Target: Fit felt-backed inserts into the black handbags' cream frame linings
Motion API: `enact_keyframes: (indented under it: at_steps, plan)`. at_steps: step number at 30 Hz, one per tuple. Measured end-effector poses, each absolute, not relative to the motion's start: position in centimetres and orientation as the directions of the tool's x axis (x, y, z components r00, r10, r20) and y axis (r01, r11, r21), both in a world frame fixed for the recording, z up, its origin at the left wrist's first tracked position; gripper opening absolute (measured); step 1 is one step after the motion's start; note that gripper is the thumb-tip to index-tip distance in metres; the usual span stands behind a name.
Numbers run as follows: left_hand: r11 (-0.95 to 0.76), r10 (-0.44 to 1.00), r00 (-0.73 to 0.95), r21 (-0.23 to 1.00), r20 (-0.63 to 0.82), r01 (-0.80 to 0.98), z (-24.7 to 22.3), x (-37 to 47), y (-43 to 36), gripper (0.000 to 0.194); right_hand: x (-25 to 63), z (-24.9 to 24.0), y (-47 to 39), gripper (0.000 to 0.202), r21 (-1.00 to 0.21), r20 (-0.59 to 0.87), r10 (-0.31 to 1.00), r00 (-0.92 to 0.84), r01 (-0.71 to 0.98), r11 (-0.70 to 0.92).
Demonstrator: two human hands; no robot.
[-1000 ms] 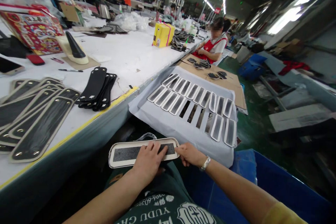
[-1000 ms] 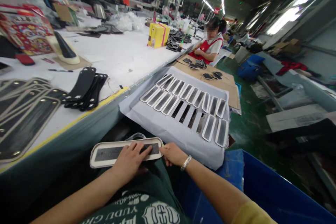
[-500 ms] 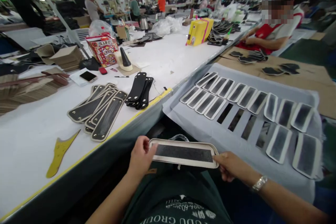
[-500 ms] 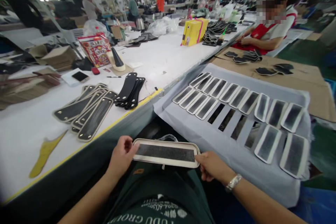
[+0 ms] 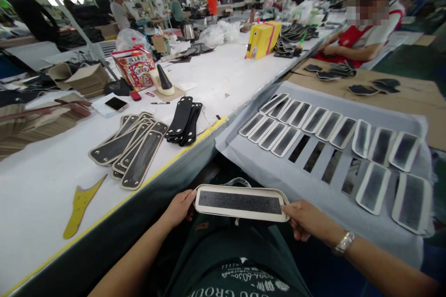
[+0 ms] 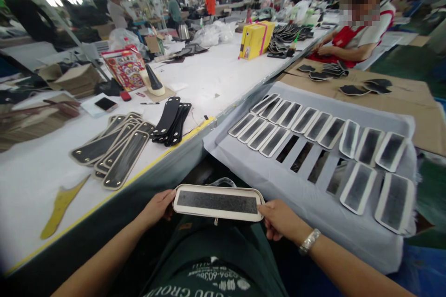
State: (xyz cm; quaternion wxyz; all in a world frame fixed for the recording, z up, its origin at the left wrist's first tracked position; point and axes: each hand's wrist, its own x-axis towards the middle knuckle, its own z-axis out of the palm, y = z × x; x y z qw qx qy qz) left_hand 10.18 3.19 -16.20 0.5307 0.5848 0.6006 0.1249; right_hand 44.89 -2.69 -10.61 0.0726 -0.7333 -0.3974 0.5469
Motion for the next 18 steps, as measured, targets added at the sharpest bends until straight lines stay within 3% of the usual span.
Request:
enact_keyframes:
  at_steps: [6,11,15,18]
  plan:
    - [-0.026,0.903,0.238,0.507,-0.358,0.862,-13.9,10.7,3.1,0.038,45.2,-10.8,-3.0,0.042,-0.522,-0.760,0.645,0.079,0.516,-0.679]
    - [-0.208,0.842,0.320,0.285,-0.435,0.936,-11.0,10.9,4.6,0.037,45.5,-10.8,-2.9,0.042,-0.534,-0.764,0.642,0.065,0.493,-0.686]
    - [-0.230,0.782,0.314,0.219,-0.539,0.948,-10.2,11.7,6.3,0.027,45.4,-10.8,-2.5,0.041,-0.517,-0.780,0.622,0.066,0.493,-0.700]
    - [-0.142,0.768,0.264,0.246,-0.584,0.959,-9.8,12.2,6.6,0.023,45.3,-11.5,-3.0,0.041,-0.511,-0.779,0.624,0.066,0.511,-0.692]
